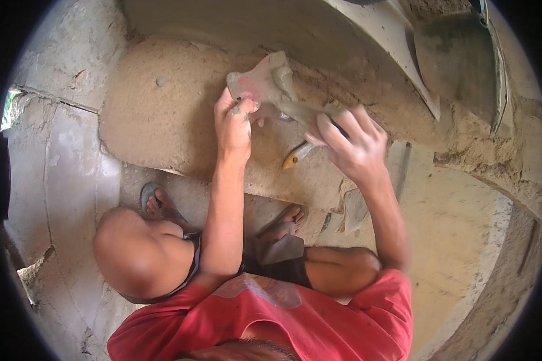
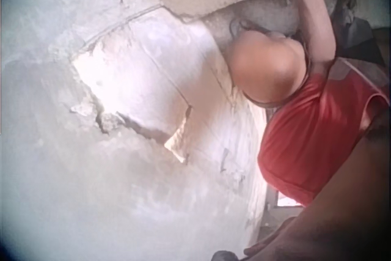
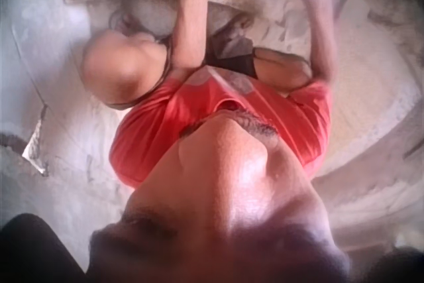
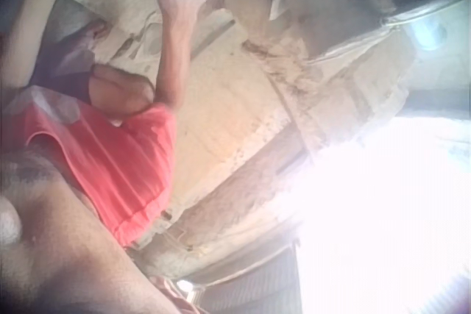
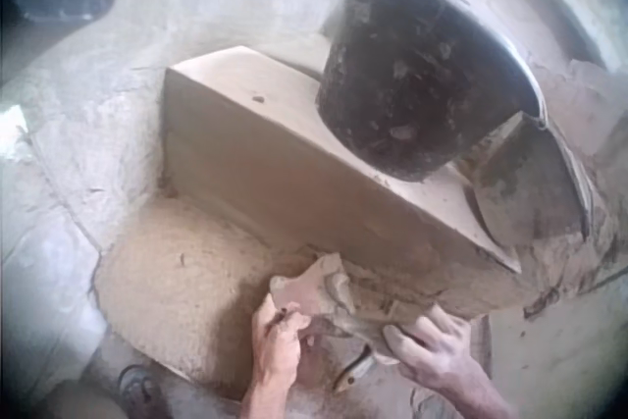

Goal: The person scoops plaster from a bucket and applies it to a curved wall section using a trowel and brush. They smooth the surface repeatedly and scrape excess material back into the bucket.

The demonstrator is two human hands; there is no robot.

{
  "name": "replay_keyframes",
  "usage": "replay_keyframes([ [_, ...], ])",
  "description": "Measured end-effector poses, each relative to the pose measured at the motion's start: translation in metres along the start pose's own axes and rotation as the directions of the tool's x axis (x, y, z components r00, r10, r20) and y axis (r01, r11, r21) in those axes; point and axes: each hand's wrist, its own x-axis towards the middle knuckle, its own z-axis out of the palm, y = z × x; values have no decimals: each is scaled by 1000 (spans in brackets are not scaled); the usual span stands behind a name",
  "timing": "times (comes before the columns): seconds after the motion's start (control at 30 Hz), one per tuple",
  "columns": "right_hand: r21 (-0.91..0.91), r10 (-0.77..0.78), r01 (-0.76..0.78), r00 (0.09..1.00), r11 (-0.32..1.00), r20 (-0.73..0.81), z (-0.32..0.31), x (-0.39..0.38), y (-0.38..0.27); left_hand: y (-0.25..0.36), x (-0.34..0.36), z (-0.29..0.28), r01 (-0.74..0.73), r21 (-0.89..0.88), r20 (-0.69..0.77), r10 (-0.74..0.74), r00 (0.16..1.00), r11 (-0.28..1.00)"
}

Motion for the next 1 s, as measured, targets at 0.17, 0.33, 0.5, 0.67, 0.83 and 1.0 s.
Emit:
replay_keyframes([
  [0.17, -1, 58, -58, 995, 998, -87, 45, 41, -4, -9, 5, 1, -115, 70, -83, 121, 989, 991],
  [0.33, -94, 184, -189, 981, 977, -60, 76, 72, 5, -20, 0, 5, -144, 334, -117, 192, 974, 931],
  [0.5, -176, 212, -254, 951, 951, -224, 73, 80, 18, -12, -9, -1, -32, 564, -256, 212, 943, 825],
  [0.67, -154, 176, -256, 900, 954, -399, 43, 69, 29, -5, -12, -1, 10, 471, -320, 160, 934, 882],
  [0.83, -65, 97, -126, 936, 990, -338, 49, 58, -2, -12, -8, 2, -102, 530, -304, 300, 904, 842],
  [1.0, -89, 207, -218, 971, 972, -119, 102, 70, 3, -11, -8, 2, -92, 581, -291, 311, 905, 809],
])
